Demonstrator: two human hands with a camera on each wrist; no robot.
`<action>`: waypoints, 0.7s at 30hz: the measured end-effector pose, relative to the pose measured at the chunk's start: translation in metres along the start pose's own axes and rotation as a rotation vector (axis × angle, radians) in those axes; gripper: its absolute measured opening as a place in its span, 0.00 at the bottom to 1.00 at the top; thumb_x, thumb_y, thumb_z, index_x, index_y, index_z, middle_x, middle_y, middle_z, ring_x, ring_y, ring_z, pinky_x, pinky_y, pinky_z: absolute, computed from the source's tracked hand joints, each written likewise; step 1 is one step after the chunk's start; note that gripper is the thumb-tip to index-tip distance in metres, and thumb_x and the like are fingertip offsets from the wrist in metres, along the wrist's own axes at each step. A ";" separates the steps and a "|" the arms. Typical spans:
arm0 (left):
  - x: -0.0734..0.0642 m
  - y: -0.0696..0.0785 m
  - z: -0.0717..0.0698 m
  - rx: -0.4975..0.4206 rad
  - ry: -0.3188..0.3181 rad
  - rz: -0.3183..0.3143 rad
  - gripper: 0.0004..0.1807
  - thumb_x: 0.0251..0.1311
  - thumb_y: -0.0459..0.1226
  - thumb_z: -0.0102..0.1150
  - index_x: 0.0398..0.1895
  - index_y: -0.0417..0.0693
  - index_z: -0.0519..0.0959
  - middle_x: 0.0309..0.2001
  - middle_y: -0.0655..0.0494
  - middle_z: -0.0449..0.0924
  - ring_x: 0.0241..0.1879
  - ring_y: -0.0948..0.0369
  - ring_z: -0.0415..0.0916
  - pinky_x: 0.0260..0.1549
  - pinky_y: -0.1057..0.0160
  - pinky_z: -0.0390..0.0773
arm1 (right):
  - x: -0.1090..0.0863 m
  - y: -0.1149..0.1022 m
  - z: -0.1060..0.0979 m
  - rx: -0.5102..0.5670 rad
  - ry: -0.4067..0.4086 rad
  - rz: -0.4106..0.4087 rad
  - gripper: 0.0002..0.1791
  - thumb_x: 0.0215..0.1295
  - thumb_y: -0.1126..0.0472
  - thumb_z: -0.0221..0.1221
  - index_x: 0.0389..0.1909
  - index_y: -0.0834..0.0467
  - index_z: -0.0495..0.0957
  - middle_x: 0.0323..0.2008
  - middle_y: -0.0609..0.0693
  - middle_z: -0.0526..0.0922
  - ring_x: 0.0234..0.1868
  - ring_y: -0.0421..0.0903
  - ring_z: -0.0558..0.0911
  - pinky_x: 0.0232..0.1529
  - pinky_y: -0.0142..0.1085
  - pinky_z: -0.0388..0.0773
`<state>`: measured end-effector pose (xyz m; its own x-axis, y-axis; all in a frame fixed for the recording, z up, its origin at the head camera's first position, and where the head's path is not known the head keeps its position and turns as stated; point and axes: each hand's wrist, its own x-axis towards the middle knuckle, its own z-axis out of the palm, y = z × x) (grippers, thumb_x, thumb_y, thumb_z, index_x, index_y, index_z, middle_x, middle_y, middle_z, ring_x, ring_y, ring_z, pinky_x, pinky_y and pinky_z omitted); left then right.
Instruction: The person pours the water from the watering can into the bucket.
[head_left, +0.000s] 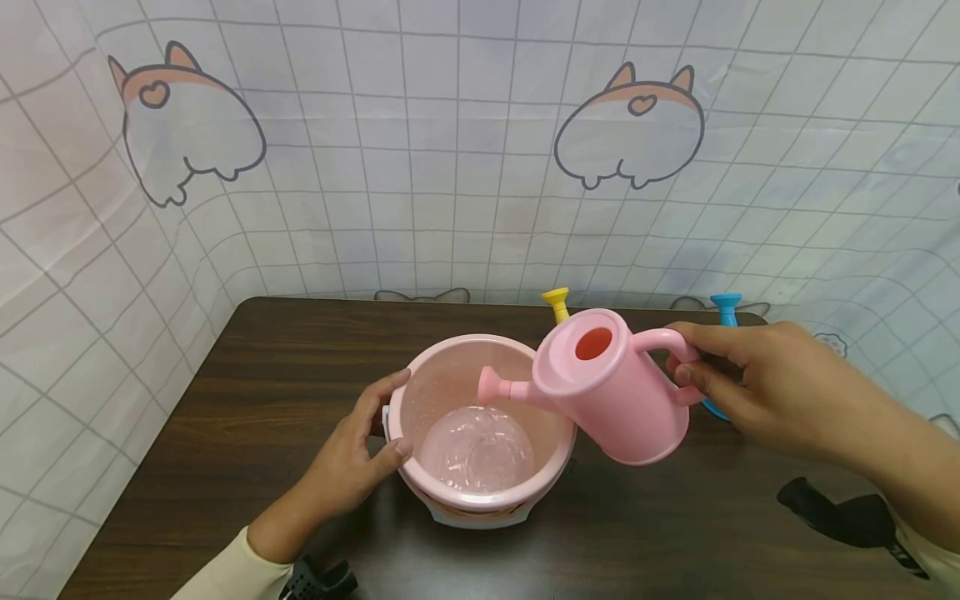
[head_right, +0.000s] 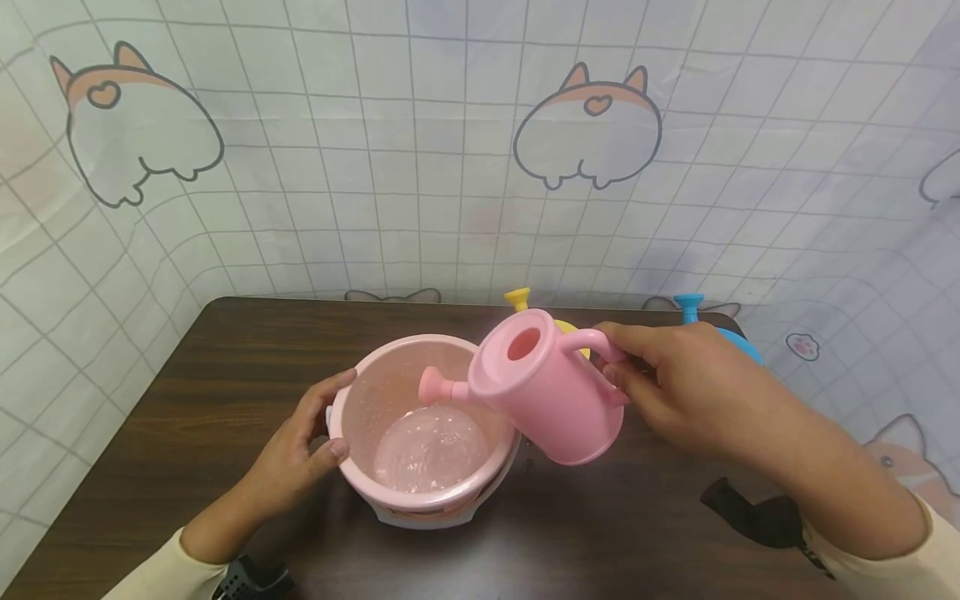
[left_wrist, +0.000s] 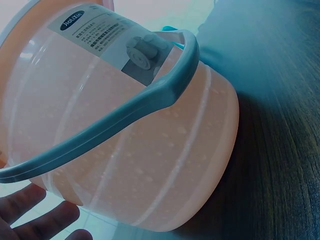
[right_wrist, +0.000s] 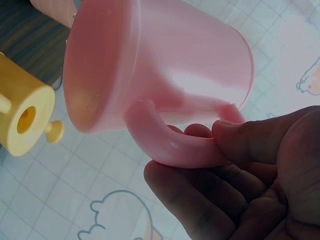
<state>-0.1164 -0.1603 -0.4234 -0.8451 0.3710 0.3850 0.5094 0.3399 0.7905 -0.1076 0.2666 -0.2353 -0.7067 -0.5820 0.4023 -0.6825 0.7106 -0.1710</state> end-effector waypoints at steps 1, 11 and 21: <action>0.000 0.000 0.000 -0.001 -0.001 -0.001 0.38 0.69 0.53 0.58 0.79 0.60 0.57 0.57 0.52 0.77 0.43 0.60 0.80 0.47 0.55 0.77 | 0.000 0.000 0.000 0.005 0.000 0.000 0.25 0.55 0.72 0.72 0.54 0.53 0.85 0.26 0.30 0.83 0.22 0.28 0.71 0.21 0.24 0.66; 0.000 0.001 0.000 0.001 -0.006 -0.011 0.39 0.69 0.53 0.58 0.79 0.60 0.57 0.57 0.52 0.76 0.44 0.59 0.80 0.47 0.54 0.77 | -0.001 0.000 0.000 0.023 -0.013 0.011 0.26 0.54 0.73 0.72 0.55 0.55 0.85 0.27 0.30 0.84 0.23 0.28 0.72 0.20 0.24 0.66; 0.000 0.001 0.000 -0.003 -0.005 -0.010 0.38 0.69 0.52 0.58 0.79 0.61 0.57 0.57 0.53 0.76 0.44 0.58 0.80 0.47 0.54 0.77 | 0.000 0.002 -0.001 0.016 -0.010 0.004 0.26 0.54 0.72 0.72 0.56 0.54 0.85 0.27 0.31 0.84 0.22 0.28 0.72 0.20 0.24 0.66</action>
<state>-0.1156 -0.1596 -0.4227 -0.8495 0.3718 0.3744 0.5001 0.3413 0.7959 -0.1085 0.2682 -0.2347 -0.7109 -0.5834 0.3928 -0.6829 0.7062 -0.1868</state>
